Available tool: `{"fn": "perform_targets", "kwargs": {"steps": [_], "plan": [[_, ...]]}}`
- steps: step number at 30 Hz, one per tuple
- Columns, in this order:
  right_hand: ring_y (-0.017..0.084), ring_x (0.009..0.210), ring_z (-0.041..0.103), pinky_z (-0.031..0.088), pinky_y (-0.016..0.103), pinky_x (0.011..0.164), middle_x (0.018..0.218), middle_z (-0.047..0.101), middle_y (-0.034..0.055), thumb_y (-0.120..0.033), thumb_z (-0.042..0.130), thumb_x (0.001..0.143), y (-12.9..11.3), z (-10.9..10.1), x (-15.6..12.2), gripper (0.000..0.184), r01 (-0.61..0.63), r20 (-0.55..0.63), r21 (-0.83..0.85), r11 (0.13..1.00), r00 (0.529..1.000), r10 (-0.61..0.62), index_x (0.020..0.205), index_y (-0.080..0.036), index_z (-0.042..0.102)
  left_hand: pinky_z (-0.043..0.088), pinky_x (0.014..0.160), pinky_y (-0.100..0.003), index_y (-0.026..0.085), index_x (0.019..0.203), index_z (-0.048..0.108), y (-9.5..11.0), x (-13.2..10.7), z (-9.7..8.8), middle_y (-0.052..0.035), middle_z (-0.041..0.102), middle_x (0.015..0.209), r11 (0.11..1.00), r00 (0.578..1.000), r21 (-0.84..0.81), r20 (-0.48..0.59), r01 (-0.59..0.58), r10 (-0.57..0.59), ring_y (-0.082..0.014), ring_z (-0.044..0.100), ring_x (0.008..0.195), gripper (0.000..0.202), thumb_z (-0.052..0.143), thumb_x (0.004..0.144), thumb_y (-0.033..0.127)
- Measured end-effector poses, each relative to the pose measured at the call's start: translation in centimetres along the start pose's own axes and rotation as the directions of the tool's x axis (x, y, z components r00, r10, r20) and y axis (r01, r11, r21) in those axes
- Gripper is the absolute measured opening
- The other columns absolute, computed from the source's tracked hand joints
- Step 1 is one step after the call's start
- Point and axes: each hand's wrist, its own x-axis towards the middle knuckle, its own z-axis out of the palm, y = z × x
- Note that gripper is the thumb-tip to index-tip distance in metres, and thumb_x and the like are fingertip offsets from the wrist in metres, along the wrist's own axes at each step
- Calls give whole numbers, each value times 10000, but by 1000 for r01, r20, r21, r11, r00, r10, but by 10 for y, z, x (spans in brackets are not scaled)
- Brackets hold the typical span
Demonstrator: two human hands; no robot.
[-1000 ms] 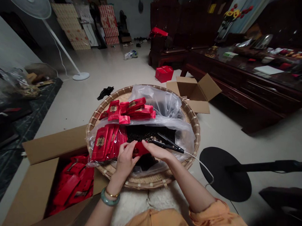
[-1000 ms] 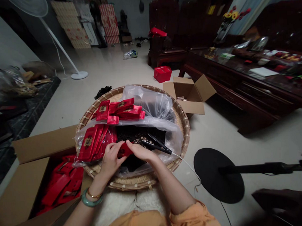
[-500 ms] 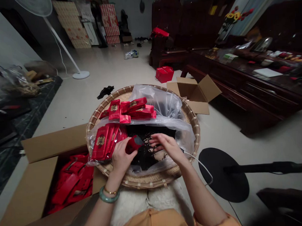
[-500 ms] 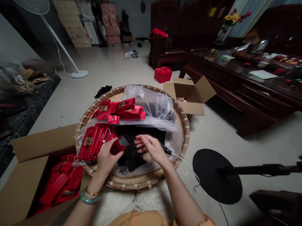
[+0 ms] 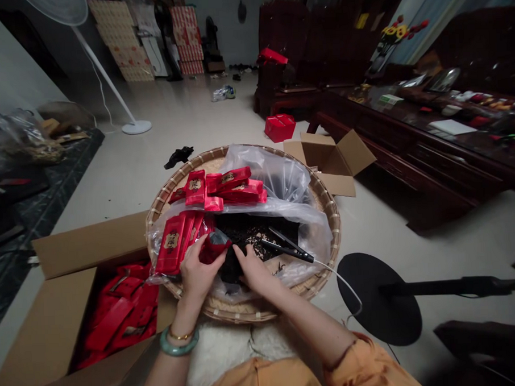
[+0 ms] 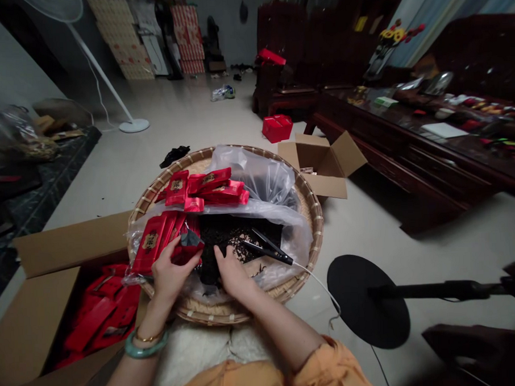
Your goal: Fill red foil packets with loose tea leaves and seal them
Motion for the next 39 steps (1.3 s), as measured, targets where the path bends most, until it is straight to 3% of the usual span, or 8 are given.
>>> {"fn": "perform_targets", "kwargs": {"steps": [8, 18, 23, 26, 29, 32, 35, 39], "plan": [[350, 1226, 424, 464, 436, 888, 1404, 223, 187, -190, 787, 633, -10, -8, 20, 911, 1, -103, -19, 1000, 995, -3, 1393, -264, 289, 535, 796, -376, 148, 1137, 600, -1, -1, 2, -110, 685, 980, 1000, 1000, -16, 22, 13, -12, -240, 659, 877, 557, 717, 676, 438], [232, 1021, 537, 467, 357, 835, 1156, 430, 96, -52, 602, 701, -4, -4, 15, 567, 57, -79, -76, 996, 995, -63, 1207, -227, 415, 533, 795, -361, 172, 1129, 611, 1, -1, 2, -95, 685, 973, 1000, 1000, -11, 8, 1, -1, -232, 659, 861, 545, 720, 669, 445], [258, 1073, 500, 475, 344, 801, 1182, 433, 107, -70, 633, 684, -4, -2, 17, 588, 56, -100, -128, 990, 993, -69, 1210, -217, 413, 535, 791, -358, 164, 1134, 608, 4, -1, 2, -101, 686, 971, 1000, 1000, -14, 25, 12, -11, -232, 660, 855, 551, 718, 674, 447], [231, 1038, 516, 460, 349, 830, 1143, 472, 90, -51, 611, 683, 0, -5, 20, 540, 85, -105, -46, 995, 990, -90, 1170, -220, 451, 537, 792, -360, 163, 1137, 607, 2, -1, 2, -101, 686, 972, 1000, 1000, -22, 22, 20, -20, -231, 661, 857, 558, 721, 671, 449], [210, 981, 540, 450, 359, 858, 1053, 534, 55, -80, 625, 653, 8, -10, 25, 463, 99, -196, 213, 972, 979, -56, 1081, -212, 505, 538, 795, -365, 165, 1148, 600, -3, -2, 2, -104, 683, 995, 999, 1000, -34, 19, 25, -25, -232, 662, 872, 565, 718, 675, 451], [181, 840, 572, 496, 326, 730, 934, 571, 12, -137, 621, 641, 15, -15, 27, 475, 81, -228, 653, 753, 969, 93, 1092, -222, 499, 538, 800, -366, 164, 1144, 600, -5, -2, 3, -106, 683, 1013, 999, 1000, -33, 16, 23, -22, -233, 662, 884, 559, 717, 679, 449], [132, 652, 564, 467, 233, 504, 861, 583, -11, -201, 618, 655, 18, -19, 24, 452, -43, 0, 971, 235, 984, 179, 1091, -222, 502, 539, 795, -357, 159, 1132, 607, -4, -2, 4, -105, 688, 995, 1000, 1000, -28, 13, 11, -11, -233, 666, 875, 549, 720, 678, 448], [110, 598, 583, 456, 193, 475, 796, 639, -6, -166, 591, 689, 20, -23, 17, 328, -185, 222, 918, -350, 972, 70, 1014, -198, 555, 542, 781, -353, 153, 1113, 620, 1, -1, 5, -102, 694, 969, 1000, 1000, -17, 14, 13, -13, -234, 668, 857, 549, 723, 668, 458]]}}
